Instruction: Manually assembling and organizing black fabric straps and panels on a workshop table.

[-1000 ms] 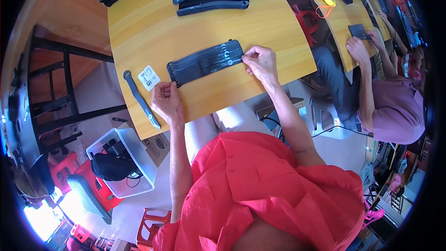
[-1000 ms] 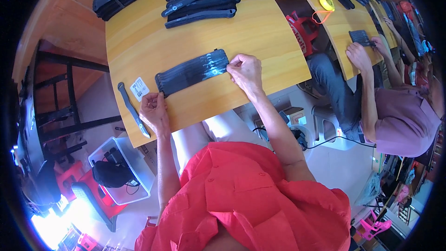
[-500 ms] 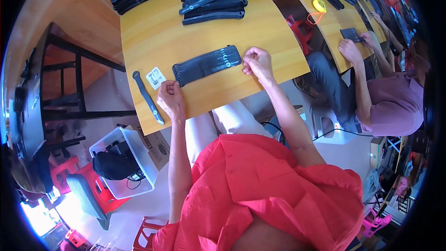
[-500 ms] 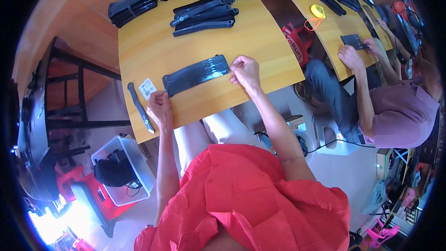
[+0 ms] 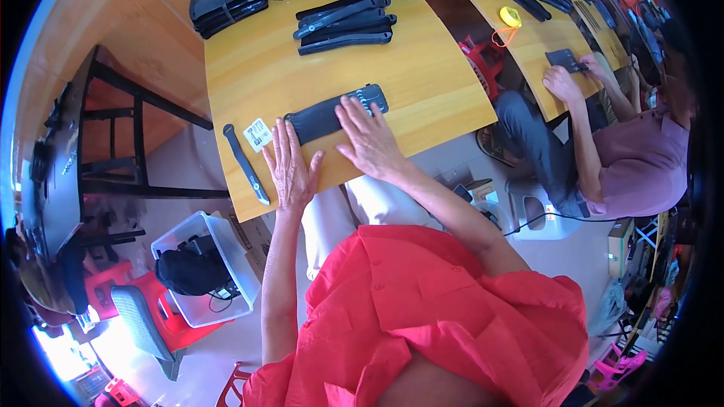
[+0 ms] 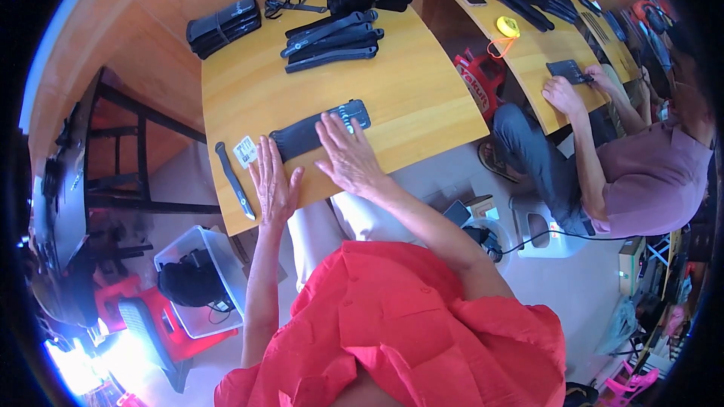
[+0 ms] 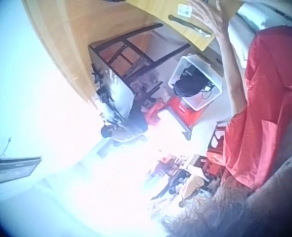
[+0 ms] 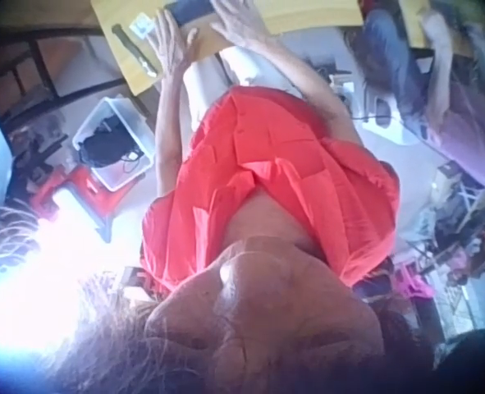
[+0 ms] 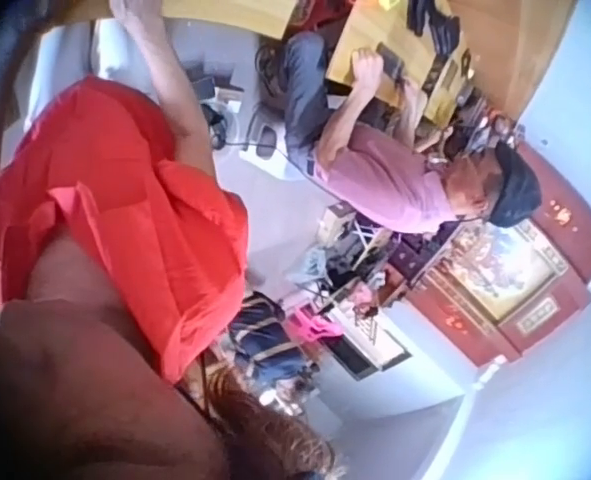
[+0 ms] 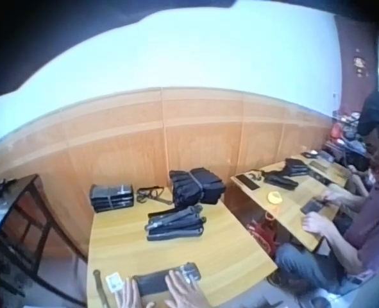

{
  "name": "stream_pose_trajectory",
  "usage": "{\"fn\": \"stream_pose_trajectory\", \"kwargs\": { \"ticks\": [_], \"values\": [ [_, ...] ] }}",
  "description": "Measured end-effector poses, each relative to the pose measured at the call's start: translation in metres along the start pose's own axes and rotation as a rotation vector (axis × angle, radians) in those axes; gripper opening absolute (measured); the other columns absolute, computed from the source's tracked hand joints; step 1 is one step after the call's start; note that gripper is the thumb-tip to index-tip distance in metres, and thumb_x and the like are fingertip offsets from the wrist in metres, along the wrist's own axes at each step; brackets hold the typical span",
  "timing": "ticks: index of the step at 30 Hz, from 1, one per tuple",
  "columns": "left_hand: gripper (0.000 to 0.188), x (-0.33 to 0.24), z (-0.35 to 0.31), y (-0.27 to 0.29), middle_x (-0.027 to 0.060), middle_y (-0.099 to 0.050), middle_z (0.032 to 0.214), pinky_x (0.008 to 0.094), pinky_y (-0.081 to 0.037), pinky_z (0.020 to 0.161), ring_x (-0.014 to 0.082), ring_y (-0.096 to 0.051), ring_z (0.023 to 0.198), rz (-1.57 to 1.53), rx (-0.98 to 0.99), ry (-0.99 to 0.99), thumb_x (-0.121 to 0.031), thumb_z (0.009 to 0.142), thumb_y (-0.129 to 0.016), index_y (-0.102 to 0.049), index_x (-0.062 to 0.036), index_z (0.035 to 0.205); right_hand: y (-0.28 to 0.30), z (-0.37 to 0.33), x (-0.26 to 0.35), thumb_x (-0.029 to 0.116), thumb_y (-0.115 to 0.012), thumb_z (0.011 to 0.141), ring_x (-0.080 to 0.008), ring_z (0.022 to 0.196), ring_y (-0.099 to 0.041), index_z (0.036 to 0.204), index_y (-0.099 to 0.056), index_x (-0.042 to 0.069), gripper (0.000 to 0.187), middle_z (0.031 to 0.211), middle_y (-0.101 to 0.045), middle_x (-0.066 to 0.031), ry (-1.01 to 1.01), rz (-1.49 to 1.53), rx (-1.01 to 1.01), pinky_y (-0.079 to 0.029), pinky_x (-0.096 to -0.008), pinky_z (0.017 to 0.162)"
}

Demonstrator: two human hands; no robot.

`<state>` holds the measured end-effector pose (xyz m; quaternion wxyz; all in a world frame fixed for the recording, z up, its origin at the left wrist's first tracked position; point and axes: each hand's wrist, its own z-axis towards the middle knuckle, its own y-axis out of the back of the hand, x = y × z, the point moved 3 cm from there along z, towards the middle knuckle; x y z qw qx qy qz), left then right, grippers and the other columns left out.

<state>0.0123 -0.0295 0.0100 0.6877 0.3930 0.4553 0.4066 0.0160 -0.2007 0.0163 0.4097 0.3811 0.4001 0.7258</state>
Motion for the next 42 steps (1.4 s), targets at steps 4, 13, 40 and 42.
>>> {"fn": "stream_pose_trajectory", "kwargs": {
  "ticks": [4,13,40,42],
  "values": [
    [0.083,0.000,0.001,-0.009,0.0149,-0.017,0.146,0.0525,-0.006,0.107,0.0277,-0.015,0.136,0.117,0.131,-0.063,-0.056,0.083,-0.044,-0.019,0.0009,0.139,-0.020,0.004,0.000,0.045,-0.050,0.085,-0.0261,0.135,-0.019,0.138,-0.022,0.003,0.074,0.145,-0.020,-0.0146,-0.002,0.046,0.179,-0.016,-0.0474,0.107],
    [0.084,0.003,0.004,-0.007,0.0131,-0.016,0.147,0.0518,-0.007,0.107,0.0255,-0.016,0.136,0.109,0.163,-0.014,-0.055,0.082,-0.046,-0.019,0.0000,0.139,-0.018,0.004,-0.020,0.044,-0.050,0.085,-0.0266,0.133,-0.024,0.137,-0.028,0.003,0.070,0.144,-0.022,-0.0138,-0.012,-0.021,0.144,-0.020,-0.0466,0.106],
    [0.029,0.070,-0.036,0.056,0.0188,-0.057,0.081,0.0436,-0.045,0.069,0.0360,-0.058,0.078,0.000,-0.062,0.649,-0.020,0.076,-0.064,-0.046,-0.0005,0.088,0.008,-0.019,-0.077,0.024,-0.041,0.093,-0.0341,0.103,-0.046,0.106,-0.051,0.002,0.027,0.105,-0.049,-0.0177,-0.393,0.304,-0.295,-0.037,-0.0423,0.089],
    [0.029,0.071,-0.036,0.066,0.0210,-0.060,0.079,0.0453,-0.045,0.068,0.0382,-0.059,0.076,-0.099,-0.032,0.755,-0.019,0.077,-0.063,-0.044,-0.0001,0.089,0.008,-0.020,-0.077,0.023,-0.041,0.093,-0.0334,0.104,-0.046,0.105,-0.051,0.001,0.027,0.105,-0.049,-0.0171,-0.373,0.299,-0.280,-0.036,-0.0418,0.089]
  ]
}}
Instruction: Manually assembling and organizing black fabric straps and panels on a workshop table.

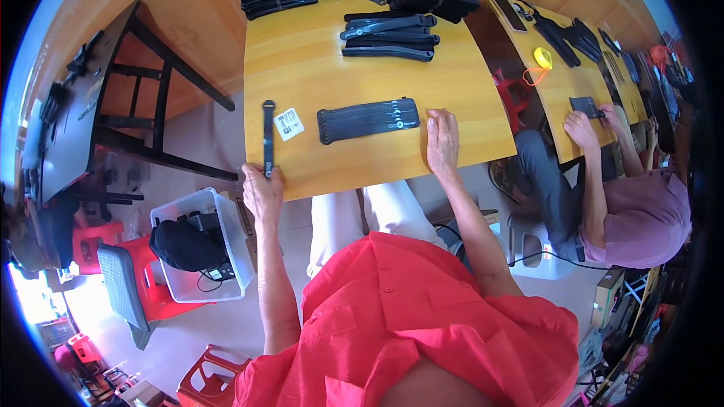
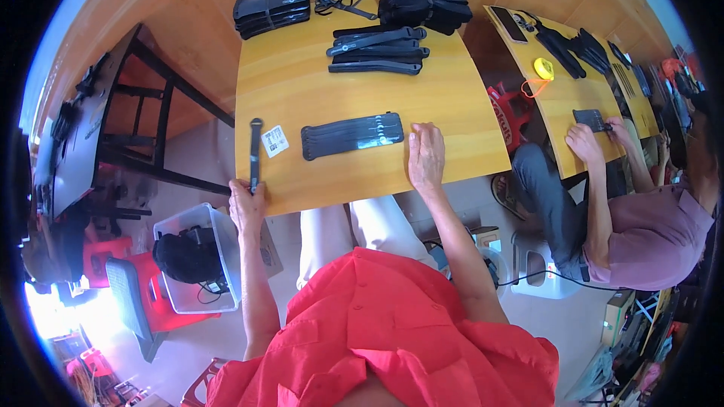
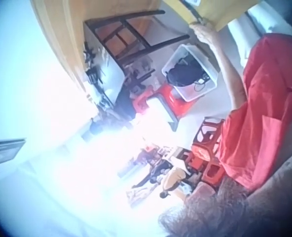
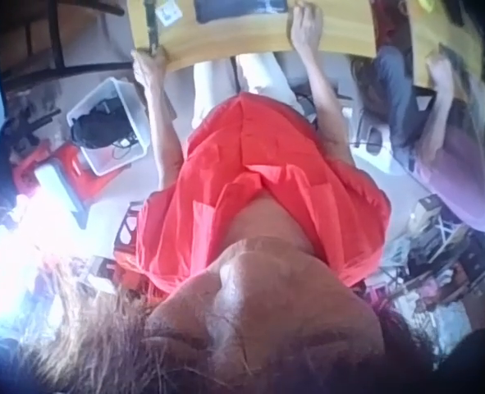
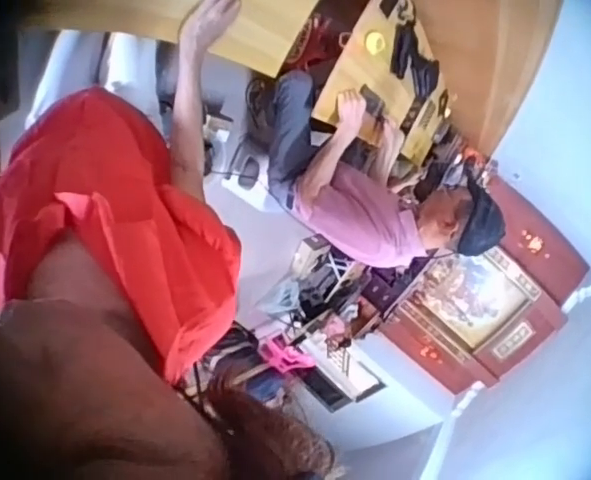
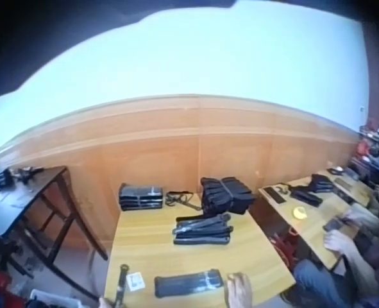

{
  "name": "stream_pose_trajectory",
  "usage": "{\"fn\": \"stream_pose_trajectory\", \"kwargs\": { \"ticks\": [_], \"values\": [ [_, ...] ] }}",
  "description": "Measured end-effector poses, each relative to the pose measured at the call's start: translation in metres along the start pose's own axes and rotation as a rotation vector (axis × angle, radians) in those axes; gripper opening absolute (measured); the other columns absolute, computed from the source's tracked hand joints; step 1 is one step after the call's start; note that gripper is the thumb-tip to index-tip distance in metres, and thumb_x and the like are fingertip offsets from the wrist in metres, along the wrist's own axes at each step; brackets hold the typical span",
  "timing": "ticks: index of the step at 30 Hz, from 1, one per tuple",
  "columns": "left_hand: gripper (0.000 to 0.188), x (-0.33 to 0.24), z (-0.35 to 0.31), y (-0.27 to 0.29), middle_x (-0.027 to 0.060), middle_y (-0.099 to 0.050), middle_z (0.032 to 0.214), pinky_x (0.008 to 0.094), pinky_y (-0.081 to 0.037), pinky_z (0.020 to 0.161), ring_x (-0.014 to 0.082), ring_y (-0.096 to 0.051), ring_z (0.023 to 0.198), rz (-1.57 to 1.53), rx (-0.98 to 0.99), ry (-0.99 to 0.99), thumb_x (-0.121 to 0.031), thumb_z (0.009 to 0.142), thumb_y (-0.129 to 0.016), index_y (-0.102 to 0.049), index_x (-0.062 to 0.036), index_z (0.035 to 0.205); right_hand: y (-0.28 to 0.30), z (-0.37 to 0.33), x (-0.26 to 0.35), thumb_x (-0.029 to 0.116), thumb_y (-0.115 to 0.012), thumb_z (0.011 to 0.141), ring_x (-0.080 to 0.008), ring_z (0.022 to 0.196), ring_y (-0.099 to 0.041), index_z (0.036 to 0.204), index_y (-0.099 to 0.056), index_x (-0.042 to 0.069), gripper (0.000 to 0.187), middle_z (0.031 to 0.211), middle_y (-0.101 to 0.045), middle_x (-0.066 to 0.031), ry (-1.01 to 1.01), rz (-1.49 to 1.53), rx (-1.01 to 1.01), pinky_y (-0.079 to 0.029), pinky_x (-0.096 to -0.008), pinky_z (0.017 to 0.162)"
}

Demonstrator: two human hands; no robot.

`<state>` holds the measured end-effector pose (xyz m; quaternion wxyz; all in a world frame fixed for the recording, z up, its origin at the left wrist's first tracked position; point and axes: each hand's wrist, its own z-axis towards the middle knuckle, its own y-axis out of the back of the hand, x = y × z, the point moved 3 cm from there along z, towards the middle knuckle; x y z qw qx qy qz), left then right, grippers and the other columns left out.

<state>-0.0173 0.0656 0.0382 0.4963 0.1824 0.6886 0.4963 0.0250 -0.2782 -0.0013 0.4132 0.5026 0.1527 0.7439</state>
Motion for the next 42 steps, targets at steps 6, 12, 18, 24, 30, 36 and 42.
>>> {"fn": "stream_pose_trajectory", "kwargs": {
  "ticks": [6,12,18,24,30,36,42],
  "values": [
    [0.028,0.044,-0.001,-0.007,0.0098,-0.056,0.052,0.0247,-0.041,0.042,0.0138,-0.053,0.041,-0.593,0.189,0.119,-0.016,0.078,-0.060,-0.049,0.0010,0.098,0.001,0.000,-0.002,0.023,-0.041,0.093,-0.0328,0.103,-0.046,0.103,-0.053,0.001,0.027,0.104,-0.050,-0.0166,0.011,0.008,-0.026,-0.036,-0.0415,0.089],
    [0.017,0.041,-0.034,0.004,0.0004,-0.046,0.052,0.0209,-0.030,0.038,0.0085,-0.040,0.039,-1.343,0.324,0.385,-0.017,0.087,-0.053,-0.055,-0.0011,0.093,0.003,0.005,-0.007,0.022,-0.043,0.092,-0.0292,0.098,-0.050,0.100,-0.056,0.000,0.027,0.099,-0.052,-0.0151,-0.126,0.191,-0.064,-0.038,-0.0382,0.086],
    [0.030,0.023,-0.067,-0.005,-0.0046,-0.022,0.056,0.0234,-0.020,0.043,0.0086,-0.022,0.045,-1.920,0.491,0.589,-0.029,0.093,-0.041,-0.054,-0.0016,0.095,-0.005,-0.013,0.069,0.010,-0.053,0.086,-0.0217,0.085,-0.055,0.097,-0.059,0.002,0.014,0.094,-0.054,-0.0113,-0.120,0.539,0.160,-0.044,-0.0302,0.074],
    [0.027,0.001,-0.079,-0.017,0.0038,-0.041,0.075,0.0270,-0.036,0.065,0.0143,-0.040,0.069,-2.204,0.765,0.539,-0.022,0.095,-0.039,-0.048,0.0014,0.103,-0.009,-0.057,0.158,0.002,-0.058,0.081,-0.0219,0.085,-0.056,0.093,-0.060,0.002,0.012,0.093,-0.055,-0.0113,0.164,0.626,0.549,-0.047,-0.0285,0.071],
    [0.032,-0.024,-0.090,0.002,0.0150,-0.052,0.096,0.0347,-0.045,0.088,0.0229,-0.052,0.091,-2.212,0.549,0.700,-0.021,0.095,-0.043,-0.047,0.0063,0.112,0.008,-0.053,0.183,-0.001,-0.065,0.073,-0.0259,0.083,-0.058,0.094,-0.059,0.001,0.023,0.092,-0.054,-0.0106,0.214,0.649,0.589,-0.049,-0.0326,0.069],
    [0.034,-0.031,-0.090,0.009,0.0116,-0.056,0.091,0.0332,-0.047,0.084,0.0218,-0.054,0.094,-2.193,0.613,0.643,-0.023,0.094,-0.046,-0.050,0.0045,0.113,0.024,-0.051,0.207,-0.003,-0.071,0.064,-0.0247,0.080,-0.058,0.097,-0.060,0.003,0.035,0.090,-0.056,-0.0105,0.370,0.572,0.509,-0.049,-0.0321,0.068],
    [0.034,-0.039,-0.096,0.004,0.0086,-0.059,0.093,0.0307,-0.046,0.077,0.0176,-0.055,0.094,-2.112,0.657,0.590,-0.027,0.094,-0.046,-0.053,0.0006,0.112,0.018,-0.058,0.207,-0.006,-0.072,0.061,-0.0238,0.075,-0.059,0.094,-0.061,0.002,0.036,0.083,-0.060,-0.0101,0.391,0.529,0.402,-0.048,-0.0313,0.063]
  ]
}}
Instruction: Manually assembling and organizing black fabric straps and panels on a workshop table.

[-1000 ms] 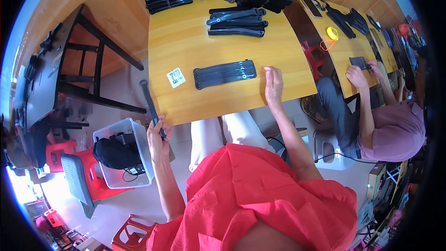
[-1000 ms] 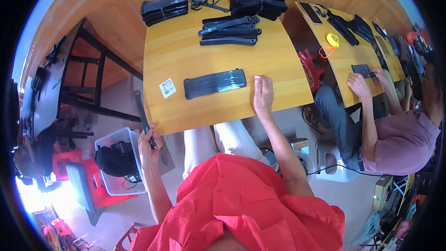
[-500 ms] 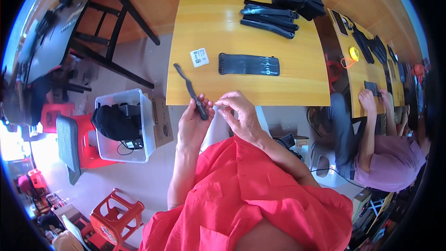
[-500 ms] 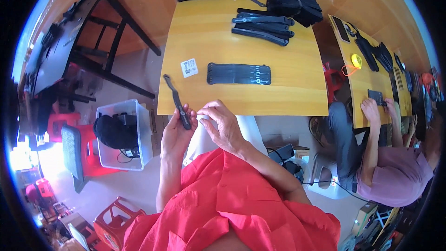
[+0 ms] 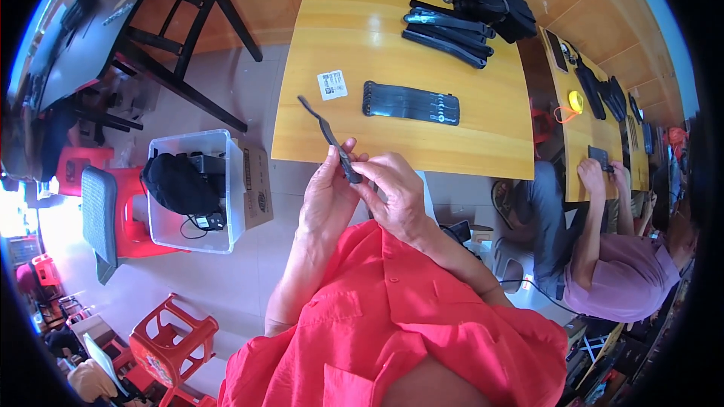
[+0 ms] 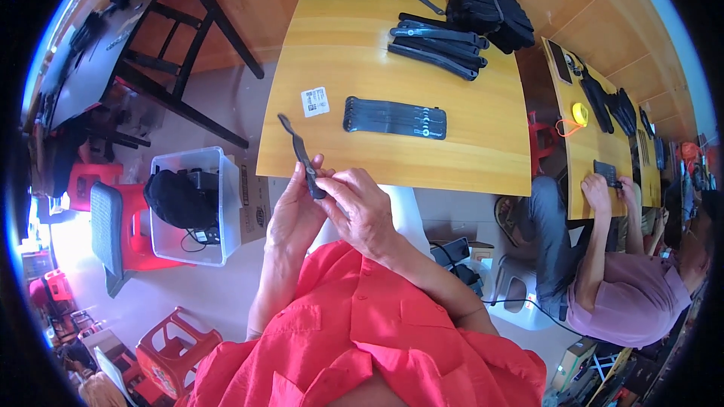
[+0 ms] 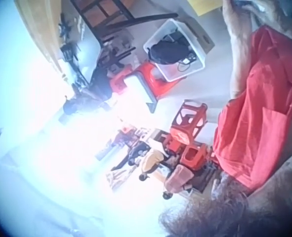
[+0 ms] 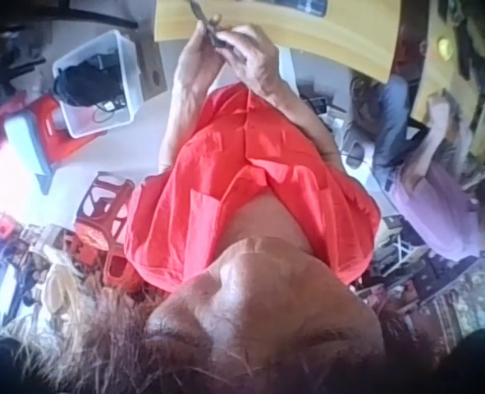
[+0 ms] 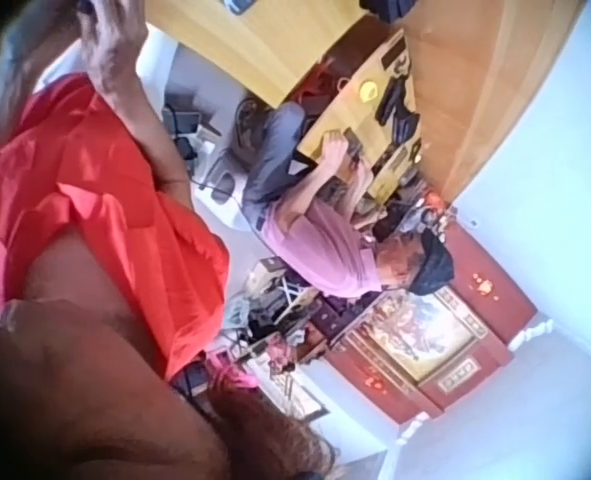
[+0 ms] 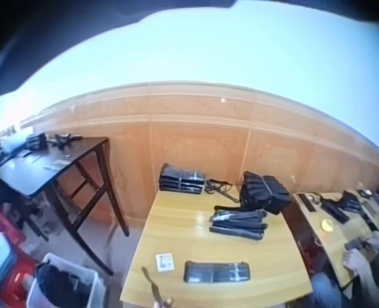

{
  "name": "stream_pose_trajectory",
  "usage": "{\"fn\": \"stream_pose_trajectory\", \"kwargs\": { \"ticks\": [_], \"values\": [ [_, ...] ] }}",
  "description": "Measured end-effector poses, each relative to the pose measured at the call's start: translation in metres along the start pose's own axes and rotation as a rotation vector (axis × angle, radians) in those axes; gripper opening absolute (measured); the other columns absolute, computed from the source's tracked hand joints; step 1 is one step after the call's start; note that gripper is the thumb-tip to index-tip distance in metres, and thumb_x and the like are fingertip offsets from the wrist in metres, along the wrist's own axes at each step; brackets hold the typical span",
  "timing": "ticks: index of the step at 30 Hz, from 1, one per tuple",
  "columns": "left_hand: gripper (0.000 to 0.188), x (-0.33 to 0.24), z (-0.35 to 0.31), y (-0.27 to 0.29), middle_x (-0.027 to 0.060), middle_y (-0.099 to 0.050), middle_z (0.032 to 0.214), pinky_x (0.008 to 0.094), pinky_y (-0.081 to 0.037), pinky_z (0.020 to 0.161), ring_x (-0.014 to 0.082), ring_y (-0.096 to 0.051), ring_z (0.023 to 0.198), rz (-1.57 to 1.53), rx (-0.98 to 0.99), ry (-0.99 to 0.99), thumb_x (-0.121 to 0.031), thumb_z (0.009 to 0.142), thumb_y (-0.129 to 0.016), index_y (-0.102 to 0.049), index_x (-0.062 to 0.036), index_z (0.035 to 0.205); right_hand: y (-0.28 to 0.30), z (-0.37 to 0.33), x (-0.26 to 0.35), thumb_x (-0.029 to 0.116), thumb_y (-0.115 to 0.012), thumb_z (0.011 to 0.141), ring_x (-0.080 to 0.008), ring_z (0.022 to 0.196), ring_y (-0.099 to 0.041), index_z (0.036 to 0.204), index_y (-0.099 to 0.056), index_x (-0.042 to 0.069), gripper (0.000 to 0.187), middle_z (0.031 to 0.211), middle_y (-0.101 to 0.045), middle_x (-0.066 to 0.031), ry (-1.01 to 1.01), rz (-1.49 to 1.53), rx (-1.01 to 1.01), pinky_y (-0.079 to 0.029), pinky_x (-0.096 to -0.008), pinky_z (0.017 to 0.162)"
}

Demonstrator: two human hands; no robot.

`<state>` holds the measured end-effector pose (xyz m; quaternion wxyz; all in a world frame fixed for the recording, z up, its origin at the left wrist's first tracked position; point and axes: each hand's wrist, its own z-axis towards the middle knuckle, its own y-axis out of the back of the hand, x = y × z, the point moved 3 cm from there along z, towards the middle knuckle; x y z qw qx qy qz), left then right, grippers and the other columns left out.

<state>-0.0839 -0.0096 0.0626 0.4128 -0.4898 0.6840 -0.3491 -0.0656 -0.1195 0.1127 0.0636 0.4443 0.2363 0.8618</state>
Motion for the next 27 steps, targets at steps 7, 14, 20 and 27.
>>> {"fn": "stream_pose_trajectory", "kwargs": {
  "ticks": [7,14,20,27],
  "values": [
    [0.033,-0.004,-0.012,-0.009,0.0091,-0.063,0.087,0.0281,-0.051,0.069,0.0155,-0.061,0.077,0.586,-0.035,-0.035,-0.028,0.092,-0.050,-0.058,0.0024,0.100,0.014,0.001,-0.012,-0.009,-0.063,0.068,-0.0227,0.067,-0.061,0.094,-0.064,0.001,0.028,0.079,-0.061,-0.0102,-0.015,0.011,-0.121,-0.050,-0.0298,0.057],
    [0.017,-0.009,-0.021,-0.012,0.0102,-0.063,0.086,0.0268,-0.053,0.070,0.0162,-0.063,0.077,0.910,-0.062,-0.453,-0.006,0.082,-0.062,-0.058,0.0042,0.094,0.009,-0.003,-0.018,-0.009,-0.062,0.070,-0.0225,0.073,-0.064,0.091,-0.063,-0.002,0.022,0.085,-0.063,-0.0128,-0.069,0.102,-0.112,-0.052,-0.0274,0.062],
    [0.017,-0.006,-0.021,-0.010,0.0078,-0.062,0.086,0.0241,-0.049,0.072,0.0118,-0.059,0.079,0.817,-0.046,-0.470,-0.003,0.079,-0.066,-0.058,0.0042,0.092,0.009,-0.001,-0.016,-0.007,-0.061,0.071,-0.0223,0.075,-0.065,0.091,-0.062,-0.003,0.021,0.086,-0.064,-0.0135,-0.105,0.222,-0.038,-0.052,-0.0277,0.066],
    [0.016,-0.005,-0.025,-0.014,0.0077,-0.061,0.085,0.0237,-0.049,0.072,0.0119,-0.059,0.080,0.857,-0.047,-0.464,-0.002,0.078,-0.066,-0.058,0.0047,0.091,0.015,0.000,-0.020,-0.003,-0.058,0.075,-0.0211,0.077,-0.064,0.091,-0.063,-0.006,0.018,0.089,-0.064,-0.0158,-0.140,0.303,0.077,-0.051,-0.0270,0.068]
  ]
}}
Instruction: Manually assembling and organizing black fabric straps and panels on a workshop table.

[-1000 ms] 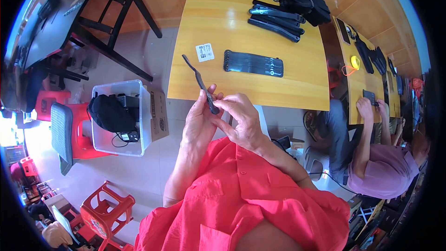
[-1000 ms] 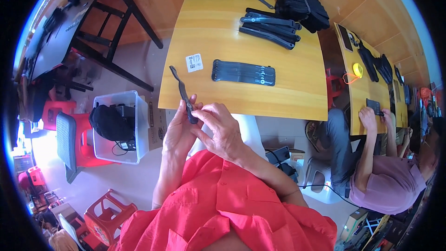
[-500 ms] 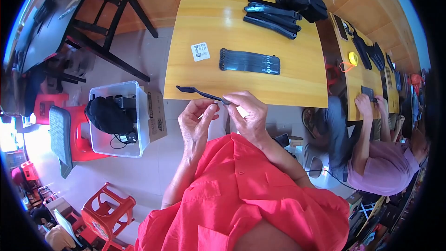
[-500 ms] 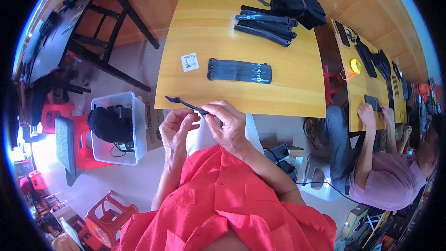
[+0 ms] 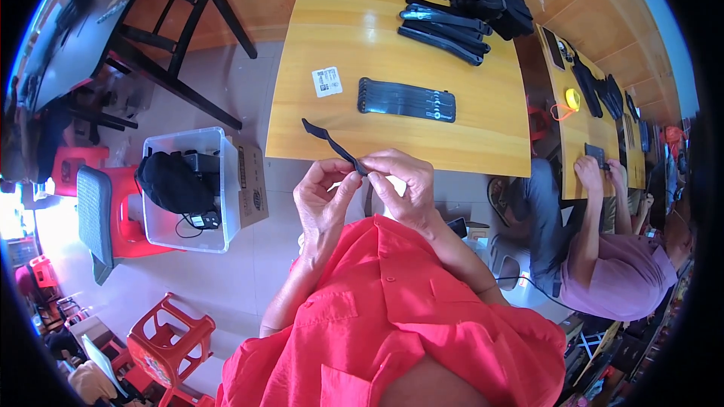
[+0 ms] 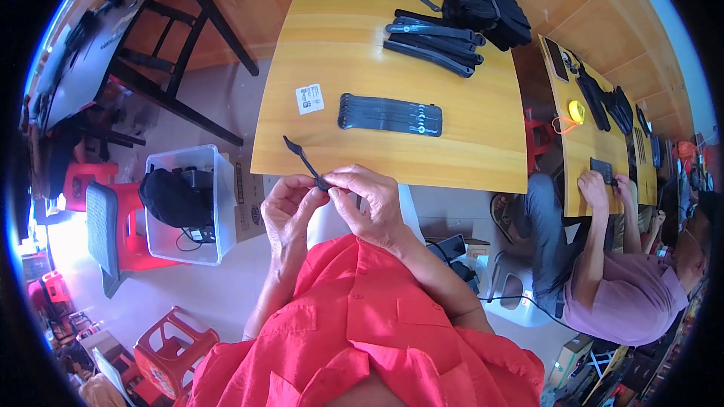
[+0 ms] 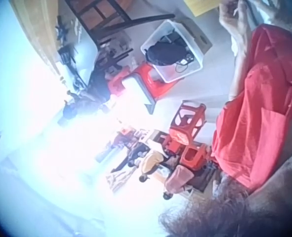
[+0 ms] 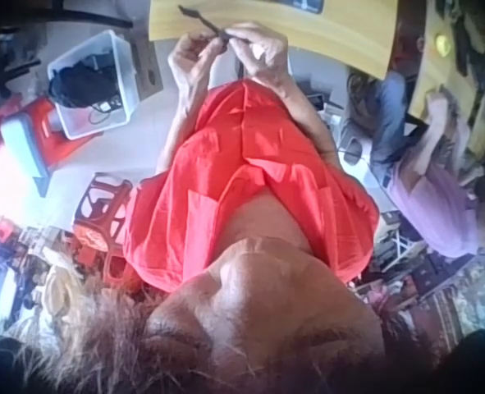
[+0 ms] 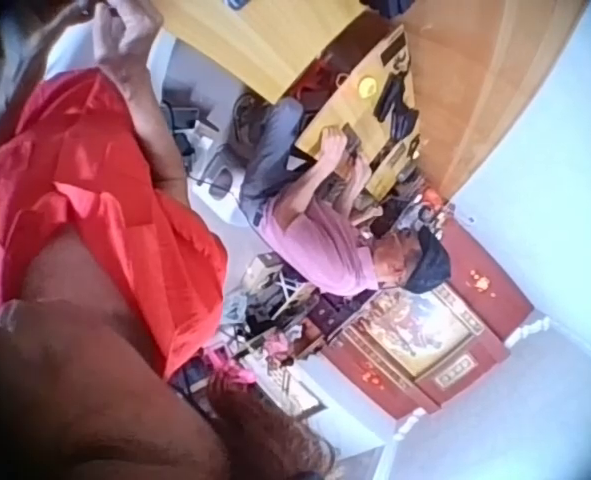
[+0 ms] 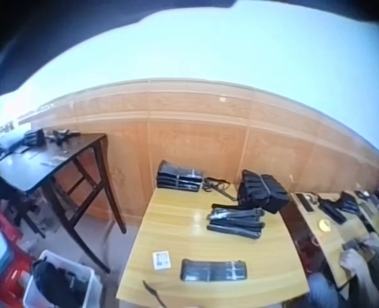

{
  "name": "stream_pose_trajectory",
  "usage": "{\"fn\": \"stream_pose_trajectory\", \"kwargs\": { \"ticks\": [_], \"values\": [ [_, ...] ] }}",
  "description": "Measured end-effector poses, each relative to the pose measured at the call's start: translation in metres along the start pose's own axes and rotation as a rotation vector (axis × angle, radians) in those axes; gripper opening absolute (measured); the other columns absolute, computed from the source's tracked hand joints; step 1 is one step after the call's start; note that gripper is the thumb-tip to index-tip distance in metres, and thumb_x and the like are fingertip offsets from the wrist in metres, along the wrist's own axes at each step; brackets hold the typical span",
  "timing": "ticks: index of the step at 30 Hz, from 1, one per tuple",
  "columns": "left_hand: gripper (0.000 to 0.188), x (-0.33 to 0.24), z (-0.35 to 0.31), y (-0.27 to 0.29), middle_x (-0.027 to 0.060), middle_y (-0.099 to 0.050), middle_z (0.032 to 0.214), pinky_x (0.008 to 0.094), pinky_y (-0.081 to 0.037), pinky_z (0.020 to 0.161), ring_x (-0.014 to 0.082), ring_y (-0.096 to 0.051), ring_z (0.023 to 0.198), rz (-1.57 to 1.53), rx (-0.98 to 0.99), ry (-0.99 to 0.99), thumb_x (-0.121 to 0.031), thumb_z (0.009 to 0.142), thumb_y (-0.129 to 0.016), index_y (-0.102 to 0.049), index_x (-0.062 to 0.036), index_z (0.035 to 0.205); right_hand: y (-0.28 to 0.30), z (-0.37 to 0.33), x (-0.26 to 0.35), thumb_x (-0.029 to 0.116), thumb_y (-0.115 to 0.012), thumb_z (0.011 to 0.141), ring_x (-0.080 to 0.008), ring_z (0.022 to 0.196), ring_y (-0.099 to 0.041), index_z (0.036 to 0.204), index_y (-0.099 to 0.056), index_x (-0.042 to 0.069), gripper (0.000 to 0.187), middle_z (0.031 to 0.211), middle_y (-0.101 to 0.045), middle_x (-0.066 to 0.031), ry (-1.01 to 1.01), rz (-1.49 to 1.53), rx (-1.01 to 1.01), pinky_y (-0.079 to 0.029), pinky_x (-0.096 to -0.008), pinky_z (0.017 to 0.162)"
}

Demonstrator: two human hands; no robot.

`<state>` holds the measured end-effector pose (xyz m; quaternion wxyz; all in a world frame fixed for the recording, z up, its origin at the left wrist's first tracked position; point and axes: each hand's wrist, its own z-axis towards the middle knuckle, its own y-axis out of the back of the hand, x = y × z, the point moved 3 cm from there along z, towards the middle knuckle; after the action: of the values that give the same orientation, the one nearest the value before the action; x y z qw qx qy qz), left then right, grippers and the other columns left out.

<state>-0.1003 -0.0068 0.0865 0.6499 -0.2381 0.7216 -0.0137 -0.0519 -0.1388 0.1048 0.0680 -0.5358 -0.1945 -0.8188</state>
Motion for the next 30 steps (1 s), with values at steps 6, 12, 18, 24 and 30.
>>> {"fn": "stream_pose_trajectory", "kwargs": {
  "ticks": [6,12,18,24,30],
  "values": [
    [0.015,-0.005,-0.005,-0.005,0.0086,-0.059,0.090,0.0238,-0.051,0.076,0.0143,-0.060,0.086,0.112,-0.044,-0.119,0.005,0.078,-0.062,-0.058,0.0059,0.093,-0.002,0.002,0.002,-0.002,-0.062,0.074,-0.0198,0.072,-0.064,0.089,-0.063,-0.004,0.015,0.084,-0.064,-0.0137,0.043,-0.037,-0.040,-0.051,-0.0264,0.063],
    [0.016,-0.014,-0.007,-0.008,0.0091,-0.057,0.091,0.0234,-0.051,0.075,0.0142,-0.059,0.086,0.199,-0.003,-0.201,0.007,0.080,-0.059,-0.061,0.0057,0.096,0.000,0.005,0.004,-0.007,-0.062,0.073,-0.0194,0.073,-0.064,0.089,-0.063,-0.003,0.017,0.085,-0.063,-0.0128,0.085,-0.069,-0.049,-0.052,-0.0257,0.063],
    [0.013,-0.009,-0.004,-0.003,0.0087,-0.058,0.090,0.0244,-0.050,0.074,0.0136,-0.058,0.081,0.128,-0.021,-0.197,0.000,0.083,-0.059,-0.060,0.0063,0.094,-0.006,0.007,0.008,-0.009,-0.061,0.072,-0.0209,0.076,-0.064,0.098,-0.062,-0.002,0.026,0.087,-0.063,-0.0126,0.011,0.025,-0.063,-0.053,-0.0267,0.066],
    [0.012,-0.009,-0.001,0.002,0.0081,-0.060,0.088,0.0256,-0.050,0.075,0.0136,-0.059,0.079,0.071,-0.017,-0.116,-0.001,0.084,-0.059,-0.059,0.0069,0.093,-0.008,0.008,0.006,-0.010,-0.061,0.072,-0.0210,0.076,-0.065,0.103,-0.062,0.000,0.033,0.087,-0.063,-0.0126,0.074,-0.083,-0.010,-0.053,-0.0271,0.066],
    [0.011,-0.006,0.001,0.001,0.0072,-0.059,0.088,0.0258,-0.051,0.076,0.0128,-0.060,0.081,-0.052,-0.037,-0.045,0.001,0.083,-0.059,-0.060,0.0055,0.093,-0.008,0.006,0.006,-0.006,-0.063,0.073,-0.0209,0.076,-0.065,0.103,-0.061,-0.001,0.031,0.086,-0.064,-0.0128,0.010,-0.098,0.024,-0.053,-0.0268,0.066]
  ]
}}
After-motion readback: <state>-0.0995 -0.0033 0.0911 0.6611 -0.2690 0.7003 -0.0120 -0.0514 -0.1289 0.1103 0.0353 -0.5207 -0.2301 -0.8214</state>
